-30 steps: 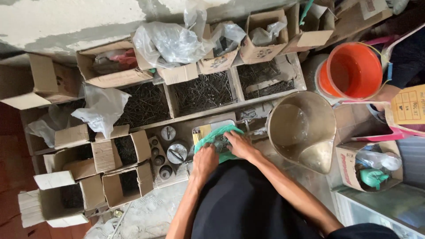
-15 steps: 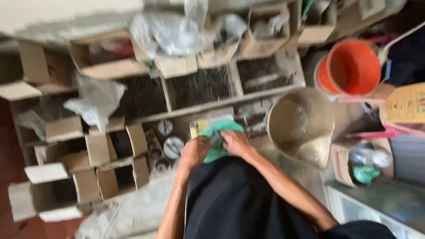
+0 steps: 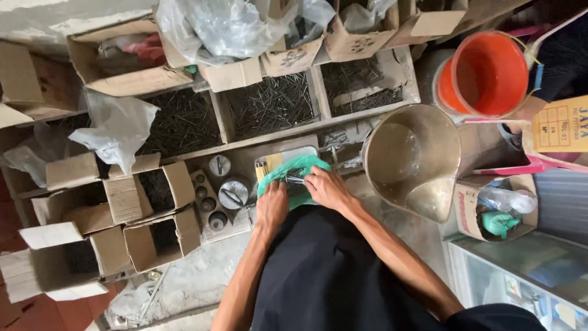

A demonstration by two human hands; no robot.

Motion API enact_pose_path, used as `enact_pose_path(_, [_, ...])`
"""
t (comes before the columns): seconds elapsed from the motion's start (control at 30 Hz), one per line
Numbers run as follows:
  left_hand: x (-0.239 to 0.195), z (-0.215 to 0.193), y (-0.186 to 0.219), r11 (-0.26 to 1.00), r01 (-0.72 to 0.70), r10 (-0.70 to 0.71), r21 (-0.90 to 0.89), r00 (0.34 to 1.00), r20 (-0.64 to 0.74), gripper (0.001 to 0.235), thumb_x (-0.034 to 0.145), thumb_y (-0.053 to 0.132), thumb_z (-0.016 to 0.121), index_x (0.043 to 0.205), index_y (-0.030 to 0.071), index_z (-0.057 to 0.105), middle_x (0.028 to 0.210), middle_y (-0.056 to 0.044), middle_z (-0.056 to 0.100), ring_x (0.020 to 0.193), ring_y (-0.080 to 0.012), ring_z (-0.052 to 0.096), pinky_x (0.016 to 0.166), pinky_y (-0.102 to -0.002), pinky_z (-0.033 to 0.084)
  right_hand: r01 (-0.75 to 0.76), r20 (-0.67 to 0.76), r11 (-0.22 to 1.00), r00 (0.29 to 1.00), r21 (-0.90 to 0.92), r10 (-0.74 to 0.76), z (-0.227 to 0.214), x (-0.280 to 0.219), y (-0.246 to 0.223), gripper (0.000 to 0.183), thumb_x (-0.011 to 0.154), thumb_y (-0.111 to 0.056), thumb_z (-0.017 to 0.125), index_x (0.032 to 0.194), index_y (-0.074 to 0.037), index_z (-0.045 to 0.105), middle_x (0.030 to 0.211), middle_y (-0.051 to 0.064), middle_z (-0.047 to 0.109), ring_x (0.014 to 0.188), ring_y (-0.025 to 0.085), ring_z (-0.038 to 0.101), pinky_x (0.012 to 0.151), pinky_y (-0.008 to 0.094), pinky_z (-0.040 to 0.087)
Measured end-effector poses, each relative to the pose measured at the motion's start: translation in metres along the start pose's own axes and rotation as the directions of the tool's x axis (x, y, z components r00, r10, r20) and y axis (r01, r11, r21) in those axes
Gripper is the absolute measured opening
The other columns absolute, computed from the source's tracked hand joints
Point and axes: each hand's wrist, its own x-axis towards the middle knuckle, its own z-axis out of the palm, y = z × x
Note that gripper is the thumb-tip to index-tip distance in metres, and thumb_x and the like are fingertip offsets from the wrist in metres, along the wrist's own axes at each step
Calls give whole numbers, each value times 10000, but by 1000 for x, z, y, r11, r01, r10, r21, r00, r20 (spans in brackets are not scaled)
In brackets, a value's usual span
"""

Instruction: The person picks up individual nails from sorting bins and places them into a green plastic bag resting on a scale.

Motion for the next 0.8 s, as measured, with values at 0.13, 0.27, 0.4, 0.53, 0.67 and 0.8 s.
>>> enact_pose_path(0.13, [-7,-4,4,998,21,-21,55,1000,-8,188,926,106,552,1070,67,666,1022,-110,651,1018,-319,708,760,-443,628,57,-18,994,998,-97,-59,9,-4,6,242,957,-342,587,845,-184,732,897,51,634,778,343,717,668,501,582])
enact_pose_path(0.27, [-9,12,3,992,80,-85,94,995,49,229,862,189,568,1027,108,705,967,-77,657,953,-294,728,708,-452,626,97,-34,974,994,-205,-106,-5,-6,1,297,956,-365,582,761,-165,683,818,53,621,744,314,711,657,457,584])
enact_pose_path(0.4, [-19,-38,22,954,293,-297,54,915,272,342,828,263,558,969,85,813,915,-126,784,938,-349,774,729,-501,622,82,14,978,997,-193,-81,-36,-1,-14,362,965,-375,570,716,-137,682,786,80,627,719,351,702,634,496,571])
enact_pose_path(0.53, [-7,-78,17,943,331,-319,23,885,340,349,754,357,656,944,116,821,893,-146,790,904,-377,776,718,-533,616,46,50,990,998,-133,-40,-30,10,-3,398,976,-408,566,710,-134,679,790,98,645,744,361,715,644,503,578])
enact_pose_path(0.67, [-21,-170,28,894,334,-312,-299,942,120,356,882,387,612,1040,119,782,945,-165,780,970,-414,745,823,-567,595,-81,210,997,974,-11,82,-58,16,-22,437,979,-446,524,760,-111,700,855,131,686,852,421,709,728,553,562])
enact_pose_path(0.8, [-35,-198,52,850,373,-378,-373,924,62,421,956,461,614,1062,80,758,1000,-189,764,981,-464,721,886,-603,565,-286,315,910,930,301,188,-65,21,-15,440,980,-408,574,671,-112,671,684,137,651,716,364,693,642,451,507])
